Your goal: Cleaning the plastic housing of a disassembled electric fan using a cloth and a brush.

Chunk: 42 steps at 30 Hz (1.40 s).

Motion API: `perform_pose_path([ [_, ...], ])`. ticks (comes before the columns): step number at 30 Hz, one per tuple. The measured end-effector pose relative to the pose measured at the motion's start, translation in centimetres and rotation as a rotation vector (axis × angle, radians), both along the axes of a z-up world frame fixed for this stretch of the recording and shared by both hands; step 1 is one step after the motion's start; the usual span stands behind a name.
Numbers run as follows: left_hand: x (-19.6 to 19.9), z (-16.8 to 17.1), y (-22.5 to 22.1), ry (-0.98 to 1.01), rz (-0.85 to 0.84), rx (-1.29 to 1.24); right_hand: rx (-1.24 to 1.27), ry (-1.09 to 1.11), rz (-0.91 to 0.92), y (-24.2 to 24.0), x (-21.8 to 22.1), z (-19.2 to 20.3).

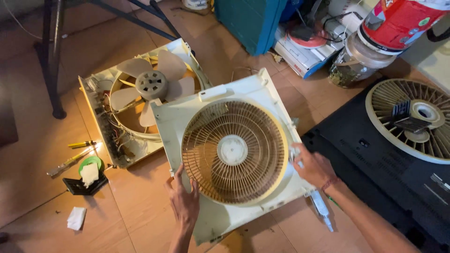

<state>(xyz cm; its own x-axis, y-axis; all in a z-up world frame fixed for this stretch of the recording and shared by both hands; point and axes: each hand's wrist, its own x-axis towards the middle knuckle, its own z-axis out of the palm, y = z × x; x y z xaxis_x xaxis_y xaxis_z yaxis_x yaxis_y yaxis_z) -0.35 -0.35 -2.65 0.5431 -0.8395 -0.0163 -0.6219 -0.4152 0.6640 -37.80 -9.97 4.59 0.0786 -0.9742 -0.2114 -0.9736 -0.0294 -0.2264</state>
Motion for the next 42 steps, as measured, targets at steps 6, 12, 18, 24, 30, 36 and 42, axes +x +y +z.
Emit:
perform_pose_path([
  [6, -1.1, 0.7, -0.1, 0.082, 0.089, -0.062, -0.428, -0.098, -0.045, -5.9, 2.2, 0.7],
  [12, -0.3, -0.9, -0.1, 0.082, 0.066, -0.074, -0.430, 0.104, 0.100, -11.7, 2.8, -3.6],
  [18, -0.9, 0.9, -1.0, 0.081, 0.088, -0.057, -0.514, 0.169, 0.124, -10.2, 2.5, -6.6],
  [24, -0.8, 1.0, -1.0, 0.057, 0.076, -0.087, -0.384, 0.103, 0.125, -3.6, -0.5, -5.5],
  [30, -0.8, 0.6, -1.0, 0.065, 0.085, -0.065, -0.120, 0.004, 0.105, -1.1, -1.1, -0.9],
  [36, -0.9, 0.9, -0.6, 0.067, 0.051, -0.160, -0.381, -0.189, 0.072, -4.7, -0.1, 1.1],
  [42, -0.5, 0.2, -0.6, 0.036, 0.038, -0.164, -0.175, -0.013, 0.012, -7.9, 1.9, -1.0],
])
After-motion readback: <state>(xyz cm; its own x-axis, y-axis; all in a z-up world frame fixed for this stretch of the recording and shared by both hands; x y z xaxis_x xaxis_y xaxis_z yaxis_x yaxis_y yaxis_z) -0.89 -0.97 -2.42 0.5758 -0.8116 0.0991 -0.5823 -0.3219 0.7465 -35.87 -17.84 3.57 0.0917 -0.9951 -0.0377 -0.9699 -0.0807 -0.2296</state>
